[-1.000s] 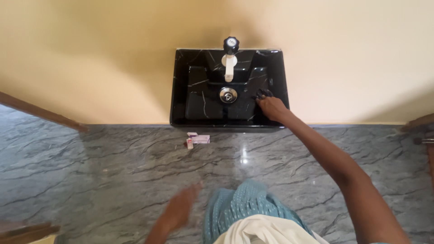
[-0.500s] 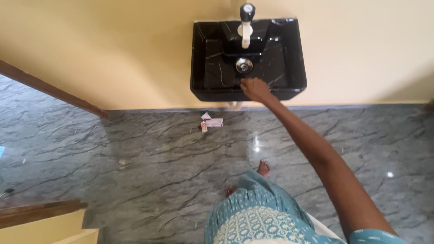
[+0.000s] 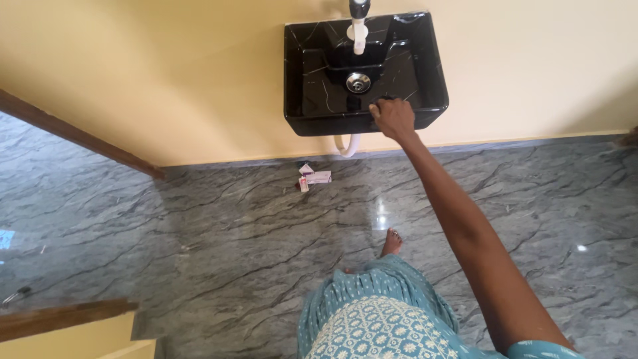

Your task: The person scrubs a black bathroom sink using a dark cloth, repeatedly wetting and wringing the cloth under the running tap. They wipe the basin, faucet, and drain area, then rinse the cloth and continue scrubbing the sink surfaces.

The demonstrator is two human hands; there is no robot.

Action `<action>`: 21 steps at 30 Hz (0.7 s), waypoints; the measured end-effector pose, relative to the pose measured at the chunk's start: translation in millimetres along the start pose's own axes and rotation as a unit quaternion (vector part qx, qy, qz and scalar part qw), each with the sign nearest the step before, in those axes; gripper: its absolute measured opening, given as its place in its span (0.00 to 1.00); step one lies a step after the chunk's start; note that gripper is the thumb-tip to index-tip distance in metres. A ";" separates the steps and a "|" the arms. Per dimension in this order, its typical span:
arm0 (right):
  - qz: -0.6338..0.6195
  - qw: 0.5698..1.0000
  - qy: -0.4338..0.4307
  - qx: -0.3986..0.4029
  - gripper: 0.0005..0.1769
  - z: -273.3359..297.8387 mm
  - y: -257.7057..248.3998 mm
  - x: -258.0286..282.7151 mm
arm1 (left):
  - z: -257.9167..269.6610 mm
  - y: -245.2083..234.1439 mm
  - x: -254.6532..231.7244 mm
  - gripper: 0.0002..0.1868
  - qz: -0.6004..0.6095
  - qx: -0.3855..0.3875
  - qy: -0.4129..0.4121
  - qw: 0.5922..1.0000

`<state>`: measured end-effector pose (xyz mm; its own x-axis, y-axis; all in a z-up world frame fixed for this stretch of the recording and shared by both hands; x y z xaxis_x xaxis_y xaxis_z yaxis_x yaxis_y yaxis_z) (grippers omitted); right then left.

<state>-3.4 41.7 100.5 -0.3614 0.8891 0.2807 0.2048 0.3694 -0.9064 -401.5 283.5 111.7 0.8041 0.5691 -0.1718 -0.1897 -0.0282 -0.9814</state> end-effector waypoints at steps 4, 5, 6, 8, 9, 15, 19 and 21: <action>0.002 0.998 -0.038 0.041 0.20 -1.6 12.3 20.6 | -36.1 -41.7 10.9 0.35 -0.188 -0.059 0.186 0.963; 0.008 0.997 -0.070 -0.009 0.19 0.9 13.1 29.4 | -51.3 -53.3 25.2 0.35 -0.230 -0.080 0.218 0.945; 0.014 0.993 -0.103 -0.055 0.19 8.4 15.5 38.4 | -66.9 -64.6 41.7 0.35 -0.276 -0.104 0.249 0.923; 0.031 0.982 -0.153 -0.103 0.25 22.7 16.7 40.4 | -97.8 -84.2 81.7 0.34 -0.330 -0.149 0.244 0.900; 0.042 0.979 -0.169 -0.106 0.29 28.6 16.1 35.8 | -114.4 -91.3 104.5 0.34 -0.350 -0.171 0.240 0.889; 0.108 0.987 -0.118 -0.021 0.30 42.5 -19.0 -64.0 | -163.2 -95.3 275.0 0.43 -0.185 -0.175 -0.226 0.940; 0.145 0.970 -0.142 -0.137 0.21 55.2 -38.1 -112.9 | -176.2 -54.8 321.3 0.31 -0.060 -0.155 -0.332 0.929; 0.079 0.978 -0.119 -0.154 0.17 52.8 -26.6 -108.1 | -175.8 -45.9 318.1 0.26 -0.047 -0.252 -0.337 0.906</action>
<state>-17.8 -78.5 77.6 -0.4966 0.8675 0.0299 0.5265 0.3284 -0.7842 -38.0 321.4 87.2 0.2455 0.9559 -0.1614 0.2792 -0.2291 -0.9325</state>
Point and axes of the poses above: each hand's wrist, its own z-axis away from the middle knuckle, its own y-axis out of the palm, x = y × z, the point moved 4 cm from there along -z, towards the middle knuckle, and after that the axes turned 6 degrees about z, right-handed, at the moved point
